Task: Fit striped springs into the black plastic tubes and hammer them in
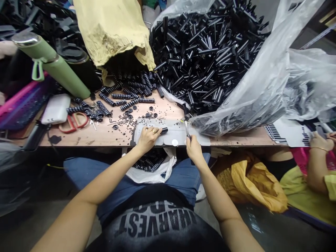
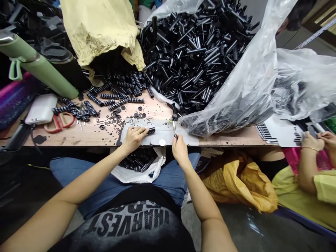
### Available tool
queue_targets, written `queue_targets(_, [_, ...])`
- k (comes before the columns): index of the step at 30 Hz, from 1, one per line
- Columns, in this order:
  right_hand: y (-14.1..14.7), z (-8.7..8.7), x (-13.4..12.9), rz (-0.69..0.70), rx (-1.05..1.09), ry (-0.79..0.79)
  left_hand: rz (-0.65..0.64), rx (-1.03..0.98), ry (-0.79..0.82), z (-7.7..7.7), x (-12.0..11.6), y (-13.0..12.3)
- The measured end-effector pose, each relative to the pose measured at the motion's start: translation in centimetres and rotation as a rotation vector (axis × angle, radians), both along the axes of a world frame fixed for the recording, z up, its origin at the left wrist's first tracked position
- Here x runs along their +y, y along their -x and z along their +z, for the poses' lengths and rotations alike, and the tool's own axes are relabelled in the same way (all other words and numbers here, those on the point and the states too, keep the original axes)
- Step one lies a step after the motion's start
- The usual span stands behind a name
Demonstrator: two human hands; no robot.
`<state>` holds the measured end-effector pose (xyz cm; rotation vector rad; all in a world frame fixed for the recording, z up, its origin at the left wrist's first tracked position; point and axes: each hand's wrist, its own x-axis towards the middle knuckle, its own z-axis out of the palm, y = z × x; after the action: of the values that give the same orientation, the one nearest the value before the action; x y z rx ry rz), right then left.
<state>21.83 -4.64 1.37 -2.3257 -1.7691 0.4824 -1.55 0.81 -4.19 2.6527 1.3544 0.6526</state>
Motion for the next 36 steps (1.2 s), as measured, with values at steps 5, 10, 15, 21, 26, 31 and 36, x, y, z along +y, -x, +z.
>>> queue_targets(5, [-0.3, 1.3, -2.3, 0.128, 0.353, -0.139, 0.017, 0.011, 0.017, 0.1, -0.3, -0.2])
queue_targets(10, [1.4, 0.7, -2.8, 0.175, 0.141, -0.028, 0.036, 0.017, 0.022, -0.1, -0.5, -0.1])
queue_targets(15, [2.4, 2.4, -2.4, 0.247, 0.047, 0.004, 0.059, 0.032, 0.035, 0.1, -1.7, -2.3])
queue_targets(21, [6.2, 3.6, -2.8, 0.424, 0.093, -0.039, 0.031, 0.085, 0.067, -0.7, -2.8, -4.1])
queue_targets(26, [6.5, 2.2, -1.8, 0.479, 0.008, 0.125, 0.034, 0.021, 0.101, -0.2, -1.3, -3.9])
queue_targets(31, [3.2, 2.2, 0.3, 0.338, -0.09, -0.028, 0.036, -0.004, 0.228, 2.2, -1.3, -4.6])
queue_targets(36, [0.2, 0.0, 2.8, 0.29, -0.254, -0.059, 0.257, -0.184, 0.313, 4.1, 2.6, 0.2])
